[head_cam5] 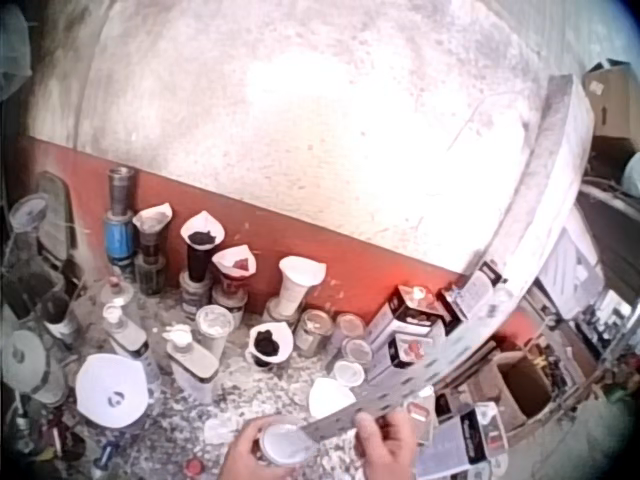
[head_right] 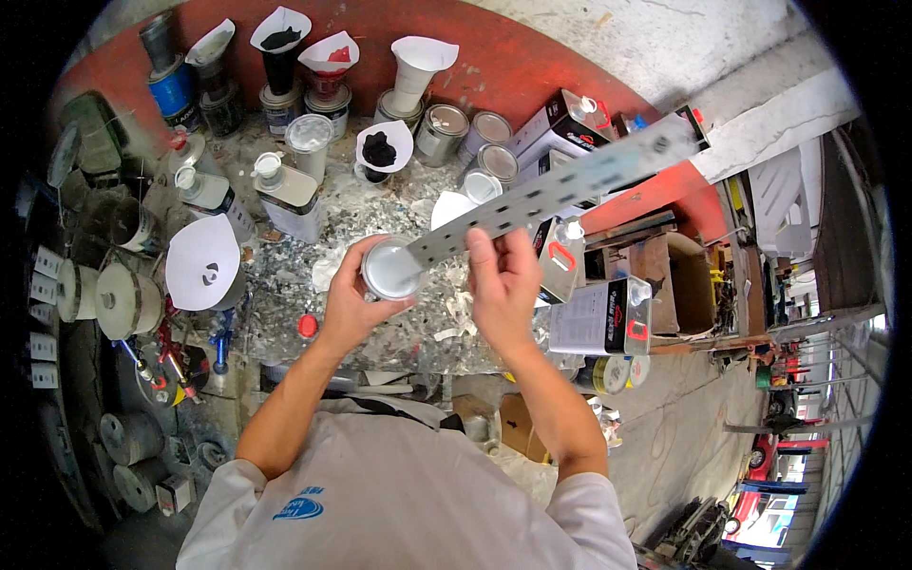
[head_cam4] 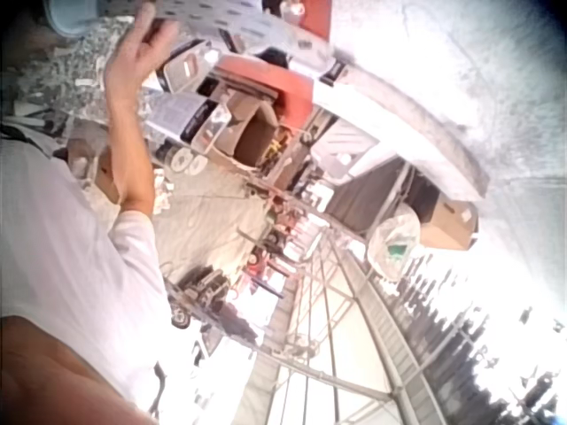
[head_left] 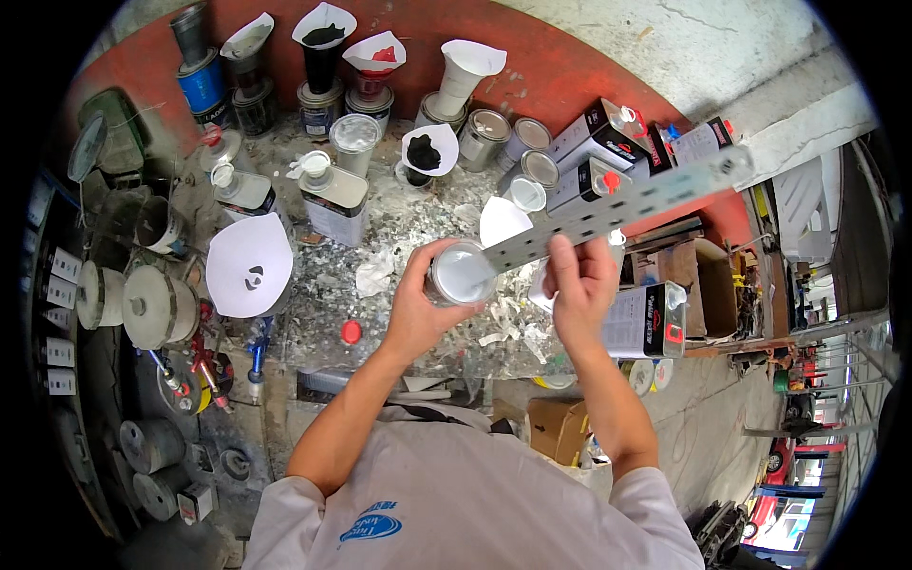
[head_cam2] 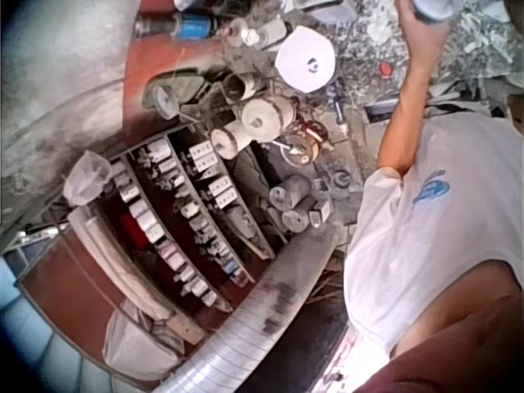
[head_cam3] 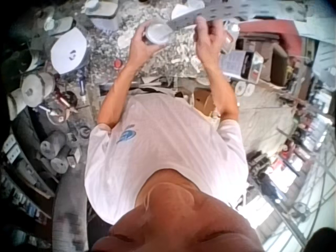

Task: The person retrieves a small container and a bottle of liquid from a shelf, pours the liquid into the container, and stirs the mixture with a metal ruler. They then add a second liquid from a metal can and continue stirring the contents.

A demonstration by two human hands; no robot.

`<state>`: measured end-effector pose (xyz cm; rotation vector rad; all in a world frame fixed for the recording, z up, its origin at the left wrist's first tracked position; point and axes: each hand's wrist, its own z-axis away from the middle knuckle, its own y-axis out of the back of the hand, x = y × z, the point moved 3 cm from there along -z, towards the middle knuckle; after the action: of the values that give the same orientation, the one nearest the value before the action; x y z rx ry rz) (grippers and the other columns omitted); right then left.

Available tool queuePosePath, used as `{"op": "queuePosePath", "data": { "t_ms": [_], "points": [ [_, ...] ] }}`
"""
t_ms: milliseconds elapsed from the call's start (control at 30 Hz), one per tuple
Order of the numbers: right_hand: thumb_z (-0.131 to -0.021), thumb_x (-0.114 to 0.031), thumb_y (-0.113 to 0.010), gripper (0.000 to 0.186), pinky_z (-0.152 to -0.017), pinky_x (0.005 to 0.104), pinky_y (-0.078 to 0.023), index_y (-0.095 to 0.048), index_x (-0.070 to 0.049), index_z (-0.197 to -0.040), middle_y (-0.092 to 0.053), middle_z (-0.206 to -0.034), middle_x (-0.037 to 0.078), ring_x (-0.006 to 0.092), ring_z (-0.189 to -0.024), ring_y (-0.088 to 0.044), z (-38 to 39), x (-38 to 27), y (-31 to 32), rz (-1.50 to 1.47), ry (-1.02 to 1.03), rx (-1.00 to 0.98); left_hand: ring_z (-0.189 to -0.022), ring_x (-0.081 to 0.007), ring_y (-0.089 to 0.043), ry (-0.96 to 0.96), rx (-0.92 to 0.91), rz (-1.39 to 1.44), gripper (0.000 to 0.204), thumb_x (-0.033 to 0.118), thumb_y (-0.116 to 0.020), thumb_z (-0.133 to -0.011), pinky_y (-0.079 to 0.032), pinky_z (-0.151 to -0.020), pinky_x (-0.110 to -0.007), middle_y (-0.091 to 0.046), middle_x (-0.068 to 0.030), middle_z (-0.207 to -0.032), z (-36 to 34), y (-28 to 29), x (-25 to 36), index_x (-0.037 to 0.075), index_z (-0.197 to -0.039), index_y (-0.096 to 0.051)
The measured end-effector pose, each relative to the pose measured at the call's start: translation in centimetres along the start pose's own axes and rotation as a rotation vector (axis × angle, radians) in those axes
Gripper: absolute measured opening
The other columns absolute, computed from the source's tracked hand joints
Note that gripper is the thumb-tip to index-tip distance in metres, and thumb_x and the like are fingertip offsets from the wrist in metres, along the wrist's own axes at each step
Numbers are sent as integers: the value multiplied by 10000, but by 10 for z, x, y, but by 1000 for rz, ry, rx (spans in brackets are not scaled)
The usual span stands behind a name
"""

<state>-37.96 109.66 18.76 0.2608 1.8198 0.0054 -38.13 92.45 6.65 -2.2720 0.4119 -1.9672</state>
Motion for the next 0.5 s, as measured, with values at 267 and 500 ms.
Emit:
{"op": "queuePosePath", "data": {
  "t_ms": [267,500],
  "points": [
    [-1004,-104,-630,101,-492,219,-348,-613,-6,-1018,-573,-711,-15,34,-551,-441,-5,-43,14,63,241,-33,-1238,-195,-563,31,-19,32,815,-1,-873,-665,-467,-1060,-349,-553,-88,-1342,-1,0,4,35,-1377,-479],
    [-928,-73,-695,118,-574,311,-449,-649,10,-997,-595,-732,101,179,-603,-552,-3,-20,-2,472,339,-204,-1253,-204,-551,3,-54,63,794,28,-878,-679,-496,-1030,-349,-520,-86,-1355,1,-10,5,48,-1375,-495]
  ]
}}
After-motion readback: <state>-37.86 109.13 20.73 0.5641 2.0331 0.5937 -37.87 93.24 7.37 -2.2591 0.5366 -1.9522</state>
